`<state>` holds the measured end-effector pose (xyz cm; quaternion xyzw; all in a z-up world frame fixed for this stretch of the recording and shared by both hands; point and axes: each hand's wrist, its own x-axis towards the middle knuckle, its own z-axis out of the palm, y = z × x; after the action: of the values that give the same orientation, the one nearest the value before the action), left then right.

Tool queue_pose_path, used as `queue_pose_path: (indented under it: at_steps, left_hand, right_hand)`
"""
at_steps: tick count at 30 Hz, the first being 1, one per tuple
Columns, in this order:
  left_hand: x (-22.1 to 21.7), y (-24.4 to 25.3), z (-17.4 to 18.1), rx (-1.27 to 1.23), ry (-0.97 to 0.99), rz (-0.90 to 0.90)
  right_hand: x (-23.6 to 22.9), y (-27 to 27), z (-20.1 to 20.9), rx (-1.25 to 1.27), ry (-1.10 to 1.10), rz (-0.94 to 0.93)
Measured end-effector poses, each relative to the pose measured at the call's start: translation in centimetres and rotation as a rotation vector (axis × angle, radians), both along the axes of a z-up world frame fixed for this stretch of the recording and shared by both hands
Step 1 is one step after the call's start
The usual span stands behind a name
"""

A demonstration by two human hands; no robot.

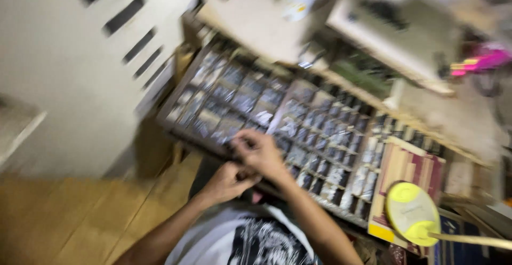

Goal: The person sorts and arranges small metal type pieces from a compartmentalized tray into a composing stick. They repeatedly pick up individual pieces, place them into the stick, and occasionally return to the tray to select more. A white dog is present nearby, and the person briefly pets it before resuming the task.

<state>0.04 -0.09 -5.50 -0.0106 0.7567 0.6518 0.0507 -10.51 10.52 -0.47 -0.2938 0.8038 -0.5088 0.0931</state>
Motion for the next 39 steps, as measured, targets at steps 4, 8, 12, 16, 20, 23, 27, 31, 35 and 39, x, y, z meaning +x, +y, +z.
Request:
queue_pose_path:
  at_steps: [4, 8, 12, 16, 20, 23, 27, 31, 35, 39]
  left_hand:
    - [-2.2, -0.2, 0.6, 0.213, -0.193, -0.205]
    - [-3.0, -1.5, 0.2, 0.270, -0.256, -0.367]
    - [-4.2, -2.8, -1.2, 0.690, -0.545, -0.525]
    - [-4.6, -3.0, -0.3, 0.902, -0.740, -0.563]
    - [-4.5, -3.4, 1.3, 0.883, -0.803, -0.551]
    - [-4.6, -3.4, 1.8, 0.829, -0.784, -0.560]
    - [-4.9, -3.0, 3.9, 0.641, -0.781, -0.632]
    - [-5.2, -2.6, 4.2, 0.452, -0.744, -0.684]
    - [-5.4, -2.6, 7.9, 0.237, -0.707, -0.688]
    - [-6.6, -1.9, 10.6, 0.065, -0.532, -0.895]
  right_hand:
    - [-1.0, -0.2, 1.3, 0.113, 0.004, 0.054]
    - [-2.1, 3.9, 7.7, 0.070, 0.319, 0.046]
    - [-6.5, 9.2, 12.9, 0.020, 0.431, -0.108]
    - [-12.8, 13.4, 16.4, 0.118, 0.719, -0.506]
    - [-17.3, 11.6, 17.9, 0.192, 0.767, -0.480]
    - [-19.3, 8.2, 18.0, 0.258, 0.637, -0.464]
    - [-20.5, 4.7, 18.2, 0.355, 0.683, -0.605]
    - [-19.3, 3.0, 20.7, 0.420, 0.497, -0.665]
    - [-19.2, 3.3, 21.8, 0.477, 0.367, -0.703]
    - [-20.5, 5.0, 21.3, 0.422, 0.382, -0.606]
